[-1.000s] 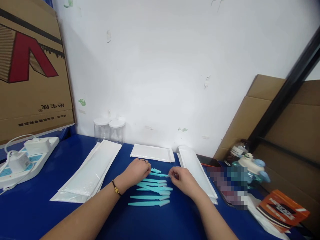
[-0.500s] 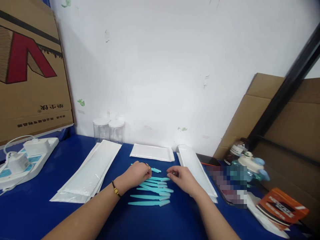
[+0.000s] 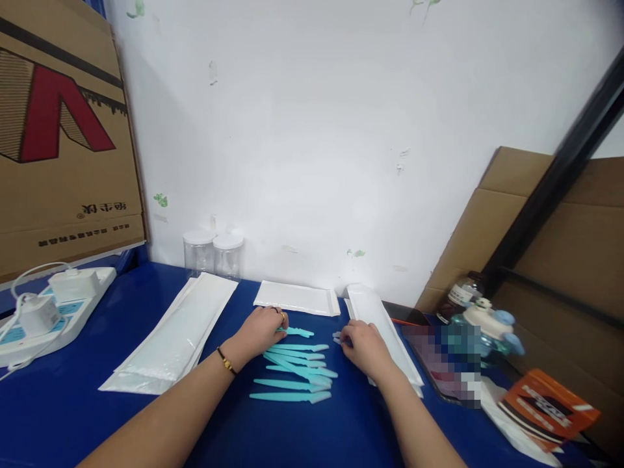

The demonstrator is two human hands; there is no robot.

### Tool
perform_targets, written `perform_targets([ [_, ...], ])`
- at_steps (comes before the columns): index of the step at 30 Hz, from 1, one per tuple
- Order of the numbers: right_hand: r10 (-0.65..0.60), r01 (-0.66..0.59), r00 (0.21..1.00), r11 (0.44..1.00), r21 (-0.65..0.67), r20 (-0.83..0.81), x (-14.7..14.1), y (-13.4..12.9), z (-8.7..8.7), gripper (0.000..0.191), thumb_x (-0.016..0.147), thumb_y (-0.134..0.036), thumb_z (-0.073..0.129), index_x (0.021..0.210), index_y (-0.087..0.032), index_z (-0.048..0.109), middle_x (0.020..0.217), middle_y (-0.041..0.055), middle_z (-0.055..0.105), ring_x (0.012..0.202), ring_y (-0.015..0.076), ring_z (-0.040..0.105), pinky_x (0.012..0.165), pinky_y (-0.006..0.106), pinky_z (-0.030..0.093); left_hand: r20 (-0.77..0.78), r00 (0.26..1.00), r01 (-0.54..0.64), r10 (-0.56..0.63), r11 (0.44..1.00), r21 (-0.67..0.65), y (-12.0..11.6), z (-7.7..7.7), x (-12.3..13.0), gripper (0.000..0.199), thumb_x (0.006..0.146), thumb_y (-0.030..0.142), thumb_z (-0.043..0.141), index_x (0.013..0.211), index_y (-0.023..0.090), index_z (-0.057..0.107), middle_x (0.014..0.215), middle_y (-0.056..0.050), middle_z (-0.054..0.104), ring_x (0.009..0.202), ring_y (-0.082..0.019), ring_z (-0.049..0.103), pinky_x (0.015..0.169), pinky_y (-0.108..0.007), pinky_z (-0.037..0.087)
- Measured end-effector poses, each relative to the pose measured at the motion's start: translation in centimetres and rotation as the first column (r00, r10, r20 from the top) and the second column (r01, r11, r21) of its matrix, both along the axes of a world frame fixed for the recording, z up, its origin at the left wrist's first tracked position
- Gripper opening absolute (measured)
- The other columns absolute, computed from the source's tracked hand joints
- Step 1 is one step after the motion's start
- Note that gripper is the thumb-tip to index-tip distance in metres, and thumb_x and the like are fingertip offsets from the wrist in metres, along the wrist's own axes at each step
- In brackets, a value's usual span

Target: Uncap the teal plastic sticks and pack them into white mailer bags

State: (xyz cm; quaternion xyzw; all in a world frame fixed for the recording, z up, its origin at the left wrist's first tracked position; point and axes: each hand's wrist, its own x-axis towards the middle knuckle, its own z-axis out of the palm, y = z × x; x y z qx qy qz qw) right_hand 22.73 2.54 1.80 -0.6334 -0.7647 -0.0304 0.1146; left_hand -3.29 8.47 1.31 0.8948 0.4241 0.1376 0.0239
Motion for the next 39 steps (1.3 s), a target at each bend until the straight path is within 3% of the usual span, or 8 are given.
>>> perform_targets([
  [8,0.015,-0.015,1.000,1.000,-0.008,0.011,-0.5,0.0,-0.1,0.012,0.074,-0.013,0.050,0.068,-0.017,0.060,0.080,0.0042,0.060,0.077,0.0158,0.055,0.074,0.027,0.029,-0.082,0.996,0.045,-0.036,0.993,0.107,0.0,0.1,0.3,0.020,0.086,0.024,0.043,0.077,0.018,0.059,0.073,-0.004,0.064,0.071,-0.018,0.058,0.066,-0.028,0.034],
  [14,0.084,-0.084,0.957,0.996,0.010,-0.278,-0.4,0.0,-0.2,0.010,0.076,-0.017,0.048,0.077,-0.020,0.057,0.066,-0.0010,0.060,0.060,0.0127,0.053,0.061,0.023,0.032,-0.051,0.995,0.091,-0.082,0.978,0.190,-1.0,1.4,0.7,0.023,0.091,0.025,0.038,0.076,0.018,0.055,0.074,-0.002,0.061,0.072,-0.016,0.056,0.066,-0.028,0.032],
  [19,0.176,-0.169,0.891,0.984,0.055,-0.419,-1.0,-0.4,0.1,0.011,0.076,-0.018,0.048,0.076,-0.021,0.058,0.067,-0.0012,0.059,0.060,0.0127,0.052,0.055,0.021,0.034,-0.049,0.993,0.118,-0.110,0.971,0.208,-1.5,1.6,1.1,0.021,0.091,0.025,0.041,0.076,0.018,0.055,0.075,-0.001,0.061,0.075,-0.015,0.055,0.069,-0.029,0.030],
  [29,0.208,-0.212,0.821,0.976,0.054,-0.531,-2.5,-0.8,0.3,0.014,0.077,-0.020,0.049,0.078,-0.020,0.062,0.065,-0.0008,0.061,0.059,0.0131,0.053,0.055,0.023,0.037,-0.014,0.988,0.156,-0.156,0.974,0.162,-2.2,1.7,1.6,0.023,0.091,0.026,0.040,0.078,0.018,0.057,0.076,-0.002,0.061,0.077,-0.016,0.056,0.072,-0.028,0.033],
  [34,0.201,-0.247,0.803,0.969,-0.007,-0.561,-2.5,-0.9,0.4,0.016,0.079,-0.025,0.050,0.080,-0.020,0.065,0.068,0.0006,0.065,0.063,0.0148,0.057,0.056,0.023,0.040,0.007,0.983,0.180,-0.182,0.978,0.105,-2.6,1.8,1.9,0.021,0.089,0.023,0.043,0.077,0.019,0.060,0.077,-0.001,0.064,0.076,-0.015,0.057,0.072,-0.027,0.033],
  [36,0.180,-0.219,0.819,0.976,-0.006,-0.546,-1.8,-0.7,0.6,0.020,0.081,-0.028,0.048,0.086,-0.020,0.066,0.074,0.0018,0.067,0.066,0.0162,0.059,0.058,0.024,0.041,-0.013,0.982,0.191,-0.191,0.979,0.071,-2.7,1.6,1.9,0.020,0.087,0.021,0.045,0.075,0.019,0.060,0.075,0.000,0.064,0.073,-0.014,0.057,0.071,-0.027,0.033],
  [39,0.107,-0.076,0.904,0.993,0.089,-0.415,-0.1,-0.2,0.9,0.025,0.083,-0.024,0.043,0.092,-0.021,0.066,0.089,0.0042,0.069,0.078,0.0184,0.060,0.070,0.028,0.041,-0.039,0.982,0.186,-0.185,0.982,0.022,-2.7,1.2,1.9,0.020,0.085,0.022,0.045,0.073,0.018,0.061,0.073,0.000,0.064,0.069,-0.014,0.057,0.069,-0.027,0.033],
])
